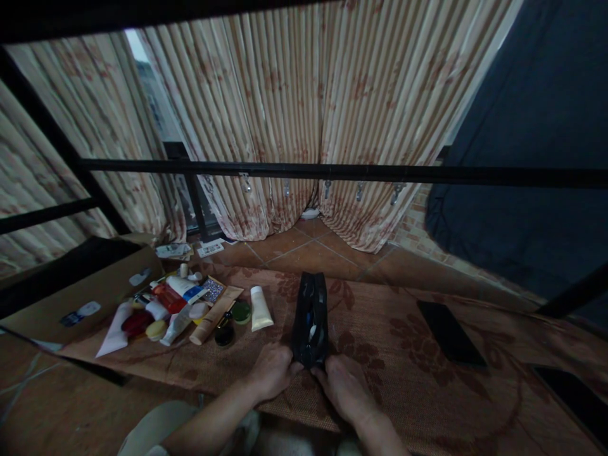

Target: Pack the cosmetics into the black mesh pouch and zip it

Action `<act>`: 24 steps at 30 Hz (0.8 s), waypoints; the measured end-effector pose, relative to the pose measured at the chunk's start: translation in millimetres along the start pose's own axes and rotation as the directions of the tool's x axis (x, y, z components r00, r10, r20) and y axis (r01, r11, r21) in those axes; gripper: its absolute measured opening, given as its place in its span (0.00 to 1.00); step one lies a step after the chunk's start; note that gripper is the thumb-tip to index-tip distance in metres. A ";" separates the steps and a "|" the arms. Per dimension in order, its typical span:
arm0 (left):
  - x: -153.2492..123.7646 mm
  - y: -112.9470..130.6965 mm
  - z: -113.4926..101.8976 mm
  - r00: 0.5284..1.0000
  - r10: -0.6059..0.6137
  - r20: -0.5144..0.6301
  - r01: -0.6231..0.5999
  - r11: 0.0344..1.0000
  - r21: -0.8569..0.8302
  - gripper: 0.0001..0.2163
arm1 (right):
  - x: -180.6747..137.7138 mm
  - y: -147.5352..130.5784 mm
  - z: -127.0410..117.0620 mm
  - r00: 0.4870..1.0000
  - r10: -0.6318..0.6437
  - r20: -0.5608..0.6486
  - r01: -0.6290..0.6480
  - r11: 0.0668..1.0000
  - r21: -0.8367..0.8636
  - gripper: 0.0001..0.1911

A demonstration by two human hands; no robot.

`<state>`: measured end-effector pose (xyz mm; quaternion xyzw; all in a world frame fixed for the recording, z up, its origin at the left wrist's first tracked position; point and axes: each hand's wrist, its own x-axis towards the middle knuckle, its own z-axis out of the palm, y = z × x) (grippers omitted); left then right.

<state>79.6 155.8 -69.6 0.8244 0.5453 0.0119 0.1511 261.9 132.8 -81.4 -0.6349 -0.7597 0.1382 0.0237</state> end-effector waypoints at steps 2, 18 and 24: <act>-0.2 0.4 -0.7 1.000 0.002 0.002 -0.002 1.000 -0.002 0.14 | 0.0 0.3 0.1 1.000 0.011 0.007 -0.011 1.000 0.005 0.18; -0.3 -0.4 1.5 1.000 0.010 0.012 -0.010 1.000 -0.008 0.14 | 1.3 4.6 5.6 1.000 -0.013 0.015 0.013 0.999 0.033 0.17; -0.7 -0.8 1.4 1.000 0.010 0.018 -0.010 1.000 -0.004 0.13 | -0.8 -1.5 -2.5 0.999 0.017 0.032 -0.017 1.000 0.009 0.17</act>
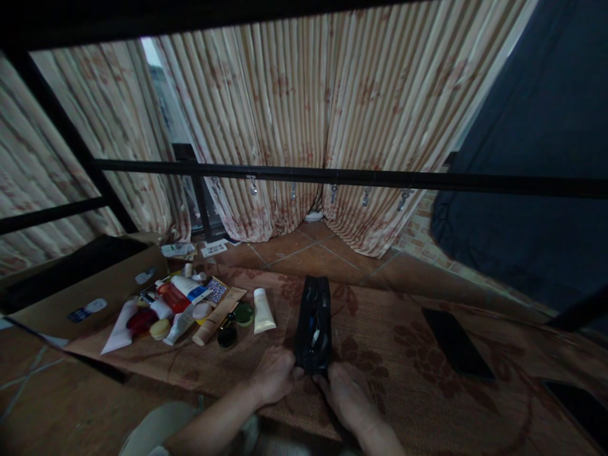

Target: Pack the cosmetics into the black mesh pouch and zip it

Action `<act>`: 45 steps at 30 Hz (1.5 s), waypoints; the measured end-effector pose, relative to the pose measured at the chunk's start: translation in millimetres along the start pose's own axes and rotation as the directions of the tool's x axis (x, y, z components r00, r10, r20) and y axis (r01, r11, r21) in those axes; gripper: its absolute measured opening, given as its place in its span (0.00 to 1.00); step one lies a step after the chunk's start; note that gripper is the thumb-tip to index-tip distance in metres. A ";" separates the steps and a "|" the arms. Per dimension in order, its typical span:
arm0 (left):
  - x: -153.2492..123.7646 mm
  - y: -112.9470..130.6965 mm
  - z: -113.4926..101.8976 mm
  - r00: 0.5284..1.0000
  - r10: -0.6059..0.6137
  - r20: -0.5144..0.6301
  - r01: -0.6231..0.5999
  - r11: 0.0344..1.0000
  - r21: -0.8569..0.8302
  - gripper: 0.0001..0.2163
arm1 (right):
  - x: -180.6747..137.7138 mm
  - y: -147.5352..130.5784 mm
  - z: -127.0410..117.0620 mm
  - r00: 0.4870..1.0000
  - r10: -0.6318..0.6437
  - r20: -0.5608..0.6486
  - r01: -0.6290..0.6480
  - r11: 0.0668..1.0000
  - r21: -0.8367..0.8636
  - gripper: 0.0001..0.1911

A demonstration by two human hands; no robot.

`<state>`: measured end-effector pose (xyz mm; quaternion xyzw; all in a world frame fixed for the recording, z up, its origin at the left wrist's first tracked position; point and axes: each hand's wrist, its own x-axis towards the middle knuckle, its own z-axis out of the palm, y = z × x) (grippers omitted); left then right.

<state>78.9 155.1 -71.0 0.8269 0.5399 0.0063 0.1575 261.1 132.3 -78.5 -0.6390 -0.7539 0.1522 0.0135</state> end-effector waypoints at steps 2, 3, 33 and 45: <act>-0.2 0.2 -0.9 1.000 -0.003 0.001 0.003 1.000 0.001 0.13 | -0.3 -0.9 -0.9 1.000 -0.007 0.008 0.007 1.000 0.013 0.16; -0.3 0.4 -1.4 1.000 -0.004 0.000 0.004 1.000 0.001 0.13 | -0.3 -1.0 -0.9 1.000 -0.010 0.012 0.009 1.000 0.014 0.16; 0.2 -0.6 0.9 1.000 -0.009 0.004 0.009 1.000 -0.008 0.15 | -2.4 -1.1 -1.1 1.000 -0.009 0.020 0.010 1.000 -0.028 0.18; -0.6 2.0 -2.2 0.999 -0.041 0.028 0.041 0.999 -0.006 0.17 | -3.0 -6.0 -6.3 1.000 0.012 0.024 -0.010 0.999 -0.051 0.18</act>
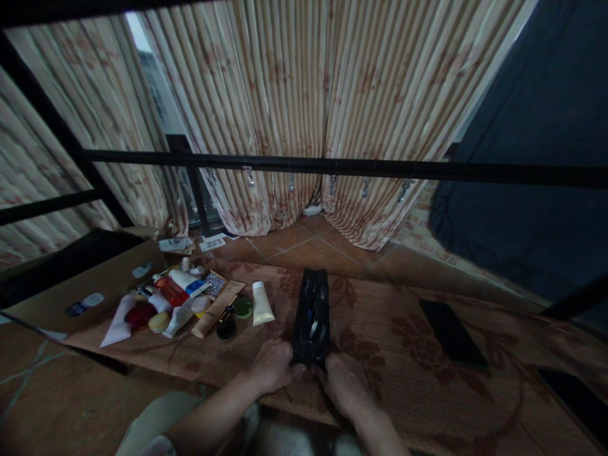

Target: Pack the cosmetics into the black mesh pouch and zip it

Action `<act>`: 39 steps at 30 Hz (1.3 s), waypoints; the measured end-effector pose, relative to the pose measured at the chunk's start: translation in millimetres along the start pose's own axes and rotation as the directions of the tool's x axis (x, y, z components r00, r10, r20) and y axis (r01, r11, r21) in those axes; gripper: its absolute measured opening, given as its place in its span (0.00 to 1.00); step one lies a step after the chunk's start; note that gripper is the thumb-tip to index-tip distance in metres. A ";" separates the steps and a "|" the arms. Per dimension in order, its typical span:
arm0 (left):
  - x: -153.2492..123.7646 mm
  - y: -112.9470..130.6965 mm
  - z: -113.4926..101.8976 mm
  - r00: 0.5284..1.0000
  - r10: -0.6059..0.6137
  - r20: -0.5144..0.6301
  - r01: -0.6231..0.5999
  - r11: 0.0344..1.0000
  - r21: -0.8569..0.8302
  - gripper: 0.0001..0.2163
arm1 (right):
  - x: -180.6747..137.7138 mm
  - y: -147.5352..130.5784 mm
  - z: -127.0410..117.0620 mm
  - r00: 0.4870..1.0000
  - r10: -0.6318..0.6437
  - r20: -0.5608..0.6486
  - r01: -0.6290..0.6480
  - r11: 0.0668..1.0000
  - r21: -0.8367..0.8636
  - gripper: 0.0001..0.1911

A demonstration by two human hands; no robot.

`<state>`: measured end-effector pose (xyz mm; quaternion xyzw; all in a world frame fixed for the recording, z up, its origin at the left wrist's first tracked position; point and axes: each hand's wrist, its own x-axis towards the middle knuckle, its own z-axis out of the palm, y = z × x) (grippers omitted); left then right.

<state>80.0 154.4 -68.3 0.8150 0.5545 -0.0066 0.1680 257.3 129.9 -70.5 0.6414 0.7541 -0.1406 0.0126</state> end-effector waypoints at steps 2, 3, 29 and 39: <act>-0.2 0.3 -0.6 1.000 0.003 0.002 -0.003 1.000 0.002 0.17 | 0.1 -0.2 -0.4 1.000 0.002 0.001 -0.002 1.000 0.002 0.18; -0.2 0.3 -0.9 1.000 0.004 0.001 -0.004 1.000 0.002 0.16 | 0.2 -0.1 -0.3 1.000 -0.002 -0.001 0.002 1.000 0.005 0.18; 1.4 -1.2 3.5 1.000 0.010 -0.027 -0.010 1.000 0.011 0.16 | -1.4 -0.1 -0.3 1.000 -0.015 -0.008 0.015 1.000 0.013 0.18; -0.1 -0.9 1.5 1.000 0.009 -0.017 -0.009 1.000 0.001 0.16 | 1.0 2.1 4.7 1.000 -0.021 -0.021 0.021 1.000 -0.007 0.17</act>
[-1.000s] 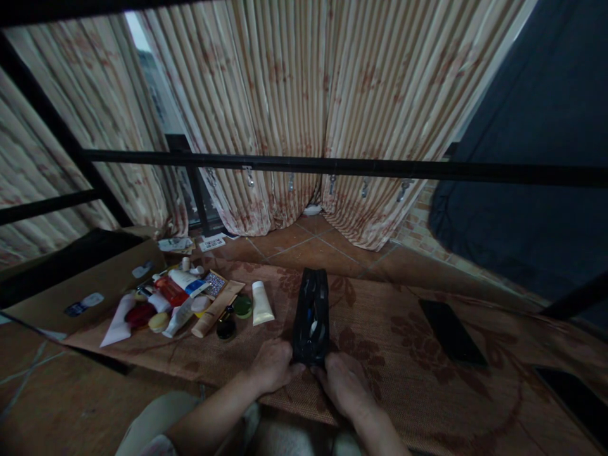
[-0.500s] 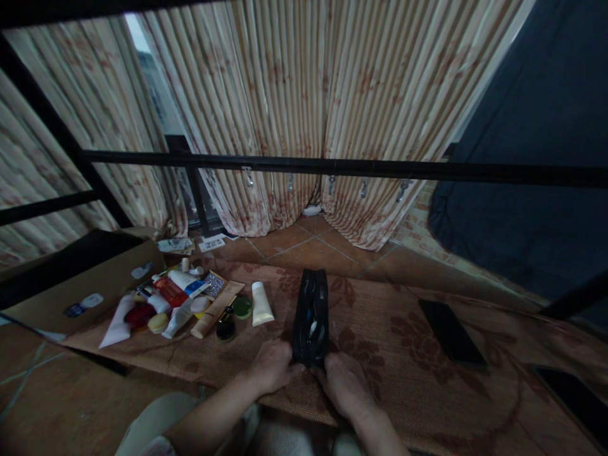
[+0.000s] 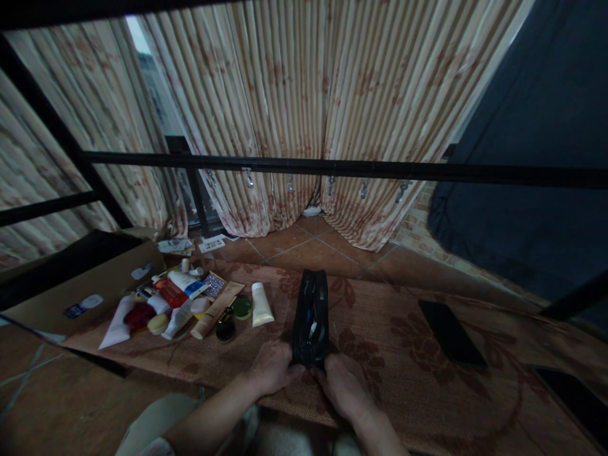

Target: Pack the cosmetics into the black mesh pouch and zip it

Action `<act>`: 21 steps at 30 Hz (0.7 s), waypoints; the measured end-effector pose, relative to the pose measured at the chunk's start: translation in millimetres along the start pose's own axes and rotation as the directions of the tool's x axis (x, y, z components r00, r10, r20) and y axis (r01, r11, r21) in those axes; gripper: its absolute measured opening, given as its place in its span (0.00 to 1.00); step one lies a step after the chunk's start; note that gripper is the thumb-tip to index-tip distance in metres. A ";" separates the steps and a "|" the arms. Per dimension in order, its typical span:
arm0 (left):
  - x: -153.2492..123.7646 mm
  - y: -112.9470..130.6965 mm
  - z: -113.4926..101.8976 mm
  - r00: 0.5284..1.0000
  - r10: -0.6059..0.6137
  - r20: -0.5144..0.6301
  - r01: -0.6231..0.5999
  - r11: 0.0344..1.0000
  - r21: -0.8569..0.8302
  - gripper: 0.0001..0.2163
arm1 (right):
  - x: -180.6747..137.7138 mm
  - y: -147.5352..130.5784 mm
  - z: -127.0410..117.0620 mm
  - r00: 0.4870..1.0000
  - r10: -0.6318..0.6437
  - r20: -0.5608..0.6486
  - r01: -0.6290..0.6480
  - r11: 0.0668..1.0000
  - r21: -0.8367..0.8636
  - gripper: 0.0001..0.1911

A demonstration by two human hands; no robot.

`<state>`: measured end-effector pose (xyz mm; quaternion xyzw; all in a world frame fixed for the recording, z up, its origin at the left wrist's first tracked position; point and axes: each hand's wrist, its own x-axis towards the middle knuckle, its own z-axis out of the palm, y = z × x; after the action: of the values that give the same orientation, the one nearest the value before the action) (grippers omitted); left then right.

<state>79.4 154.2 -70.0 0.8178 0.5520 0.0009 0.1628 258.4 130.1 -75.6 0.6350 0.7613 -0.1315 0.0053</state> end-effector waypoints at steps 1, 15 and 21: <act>0.0 0.1 -0.2 1.000 -0.001 0.001 0.001 1.000 0.000 0.16 | 0.3 0.5 0.8 1.000 -0.003 -0.002 0.003 1.000 0.002 0.17; 0.7 -0.4 1.3 1.000 -0.006 0.001 0.006 1.000 0.005 0.18 | -2.0 -0.2 -1.7 1.000 -0.012 -0.004 0.012 1.000 0.013 0.17; 0.9 -1.3 2.0 1.000 -0.006 0.001 0.006 1.000 0.009 0.18 | -2.9 -3.1 -5.8 1.000 -0.006 0.003 0.005 0.999 0.034 0.17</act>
<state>79.0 154.9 -72.3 0.8167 0.5546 -0.0026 0.1597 256.8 128.0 -68.9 0.6327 0.7607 -0.1452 -0.0046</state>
